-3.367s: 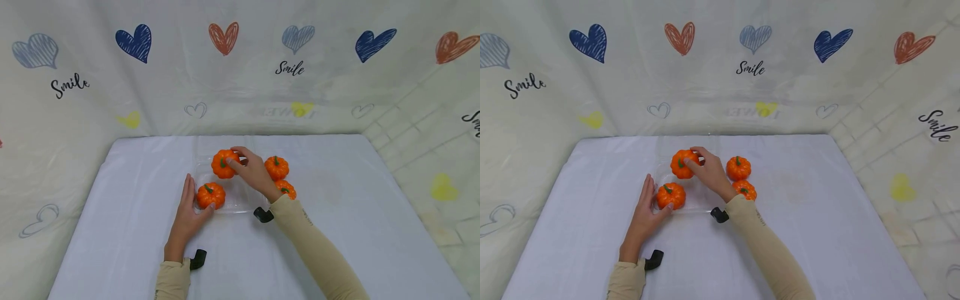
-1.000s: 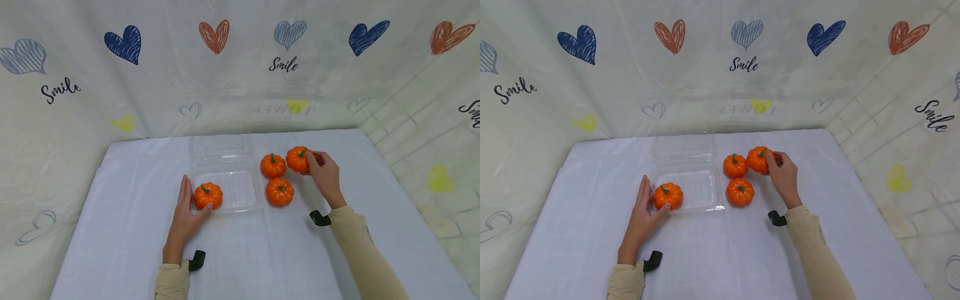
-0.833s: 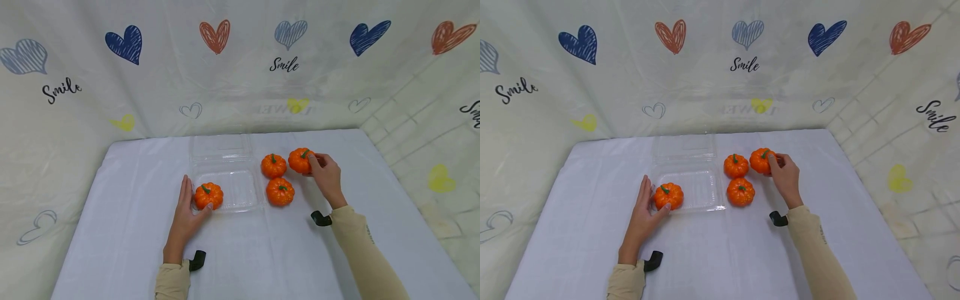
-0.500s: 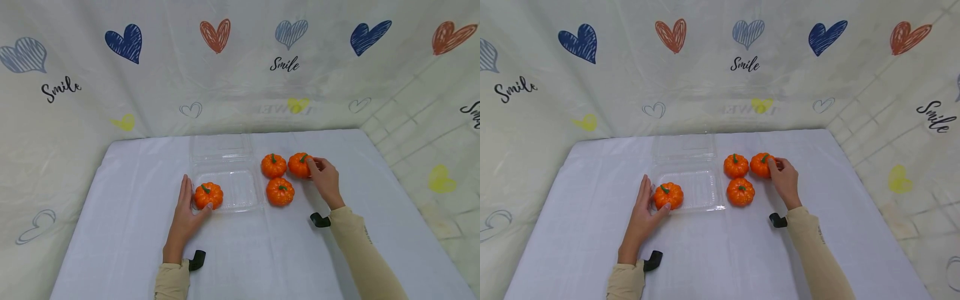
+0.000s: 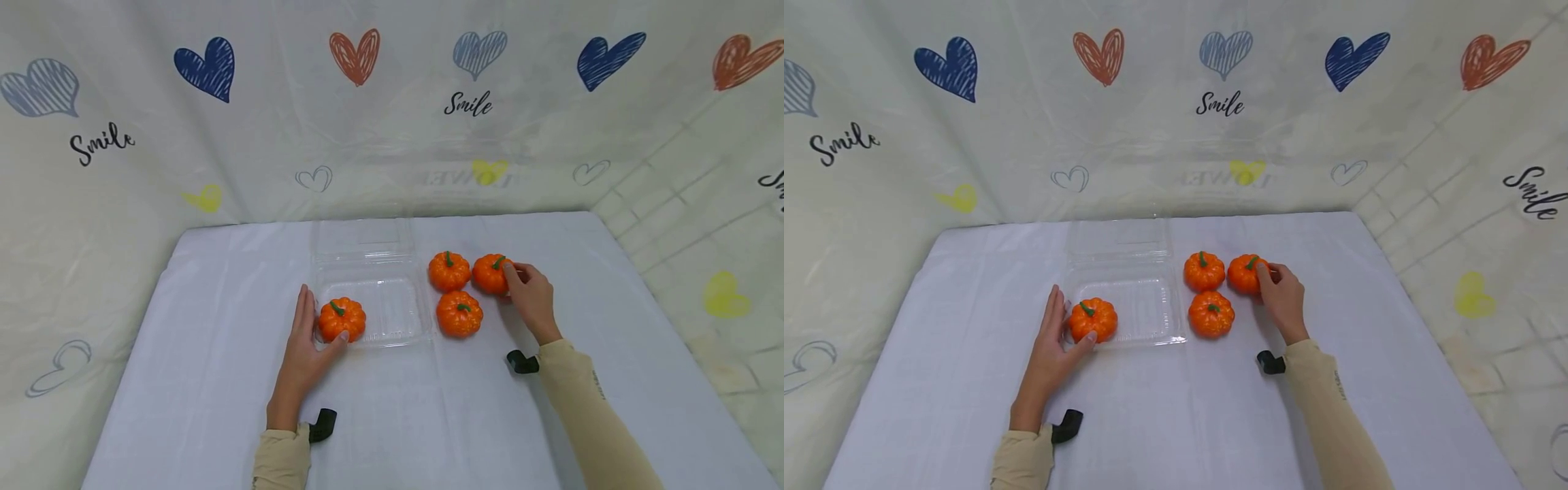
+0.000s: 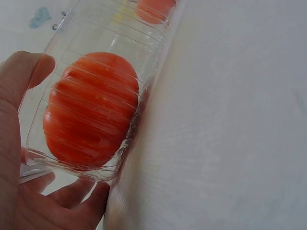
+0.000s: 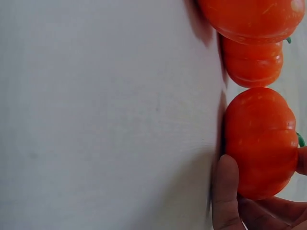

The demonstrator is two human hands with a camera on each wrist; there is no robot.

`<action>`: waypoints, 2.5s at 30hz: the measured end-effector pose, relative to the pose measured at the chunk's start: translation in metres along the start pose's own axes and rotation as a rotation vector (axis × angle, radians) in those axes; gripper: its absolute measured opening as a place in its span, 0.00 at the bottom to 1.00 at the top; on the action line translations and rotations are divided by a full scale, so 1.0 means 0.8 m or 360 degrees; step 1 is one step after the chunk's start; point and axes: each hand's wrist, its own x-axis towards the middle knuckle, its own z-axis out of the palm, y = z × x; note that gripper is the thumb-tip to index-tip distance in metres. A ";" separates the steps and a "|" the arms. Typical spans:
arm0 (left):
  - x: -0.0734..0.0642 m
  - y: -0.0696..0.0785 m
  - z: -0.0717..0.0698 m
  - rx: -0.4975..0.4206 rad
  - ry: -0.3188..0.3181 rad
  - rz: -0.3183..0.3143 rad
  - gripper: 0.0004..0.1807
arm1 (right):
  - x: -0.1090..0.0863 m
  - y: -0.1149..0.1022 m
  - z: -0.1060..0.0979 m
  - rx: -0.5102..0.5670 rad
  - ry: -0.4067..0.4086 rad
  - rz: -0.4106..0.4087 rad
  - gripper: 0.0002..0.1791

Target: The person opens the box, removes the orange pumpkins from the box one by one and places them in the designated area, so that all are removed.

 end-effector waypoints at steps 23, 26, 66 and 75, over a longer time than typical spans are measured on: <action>0.001 -0.001 0.001 -0.0021 -0.0003 -0.0001 0.60 | 0.002 0.005 0.015 -0.0033 0.0029 0.0054 0.42; 0.001 -0.002 0.001 -0.0032 -0.0010 0.0000 0.60 | 0.001 0.004 0.015 -0.0016 0.0051 0.0056 0.42; 0.002 -0.002 0.002 -0.0051 0.0007 0.0029 0.59 | -0.059 -0.096 0.022 0.0647 -0.0198 -0.0449 0.35; 0.001 -0.002 0.001 -0.0043 0.0021 0.0035 0.59 | -0.076 -0.112 0.054 0.0772 -0.0388 -0.0560 0.35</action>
